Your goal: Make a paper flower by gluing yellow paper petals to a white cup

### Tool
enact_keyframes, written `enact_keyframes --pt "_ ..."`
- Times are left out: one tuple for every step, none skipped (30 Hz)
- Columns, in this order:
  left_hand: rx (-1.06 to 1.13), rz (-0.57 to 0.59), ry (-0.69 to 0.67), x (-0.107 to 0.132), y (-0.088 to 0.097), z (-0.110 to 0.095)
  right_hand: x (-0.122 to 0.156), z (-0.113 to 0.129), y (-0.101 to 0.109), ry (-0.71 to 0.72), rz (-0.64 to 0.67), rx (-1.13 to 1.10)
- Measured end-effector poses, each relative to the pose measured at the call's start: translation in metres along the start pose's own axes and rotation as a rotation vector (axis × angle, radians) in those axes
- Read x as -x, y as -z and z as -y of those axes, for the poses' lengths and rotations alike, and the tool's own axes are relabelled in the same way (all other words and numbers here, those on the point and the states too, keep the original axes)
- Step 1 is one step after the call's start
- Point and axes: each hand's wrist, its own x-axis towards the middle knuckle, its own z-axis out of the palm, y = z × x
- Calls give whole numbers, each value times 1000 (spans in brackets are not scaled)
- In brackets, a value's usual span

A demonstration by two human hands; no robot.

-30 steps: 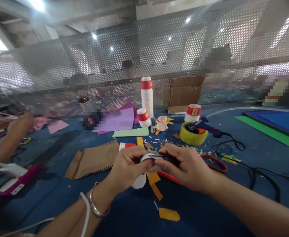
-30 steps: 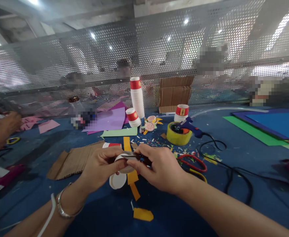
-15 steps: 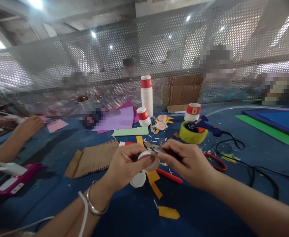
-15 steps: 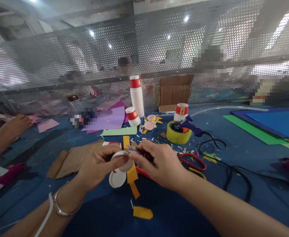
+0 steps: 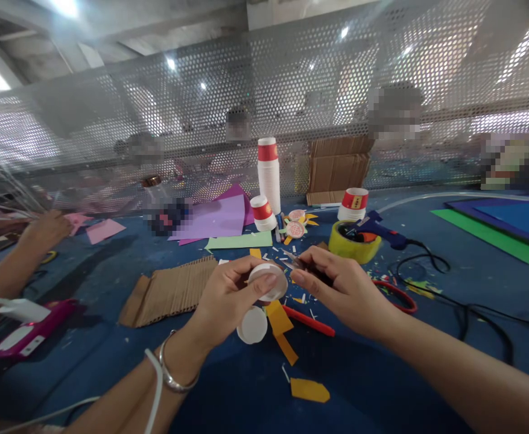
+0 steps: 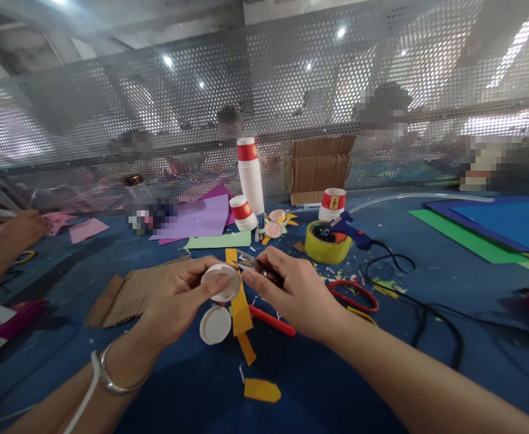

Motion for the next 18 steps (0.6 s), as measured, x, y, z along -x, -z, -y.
enact_keyframes --pt "-1 -13 -3 0 0 0 0 0 0 0 4 -7" --pt "0 -28 -3 -1 0 0 0 0 0 1 8 -15" --pt "5 -45 -1 -1 0 1 0 0 -1 1 12 -25" --pt "15 -62 3 -1 0 1 0 0 -1 3 17 -35" --pt "30 -76 14 -1 0 2 0 0 -2 4 24 -48" --pt "48 -89 30 -1 -1 3 -1 0 -3 4 33 -62" --pt "68 -105 46 -1 -1 3 -1 0 -4 -1 45 -79" --pt "88 -119 61 -1 -1 4 -2 -1 -5 -7 58 -100" --pt "110 -128 74 -1 -2 4 -2 -1 -6 -13 73 -125" --pt "133 -131 88 -1 -3 4 -3 -1 -7 -17 88 -154" --pt "158 -129 100 0 -3 4 -3 -1 -7 -17 100 -186" --pt "184 -122 110 0 -4 4 -4 0 -8 -16 110 -219" --pt "212 -113 123 0 -4 3 -4 1 -8 -16 119 -254" --pt "240 -101 139 0 -5 3 -4 2 -7 -16 125 -288" --pt "266 -84 157 0 -5 2 -4 3 -7 -18 127 -317" --pt "286 -64 174 0 -5 1 -4 4 -6 -22 125 -339" --pt "299 -40 186 0 -4 0 -4 4 -5 -25 119 -352" --pt "305 -9 191 0 -3 -1 -4 5 -5 -27 110 -357"
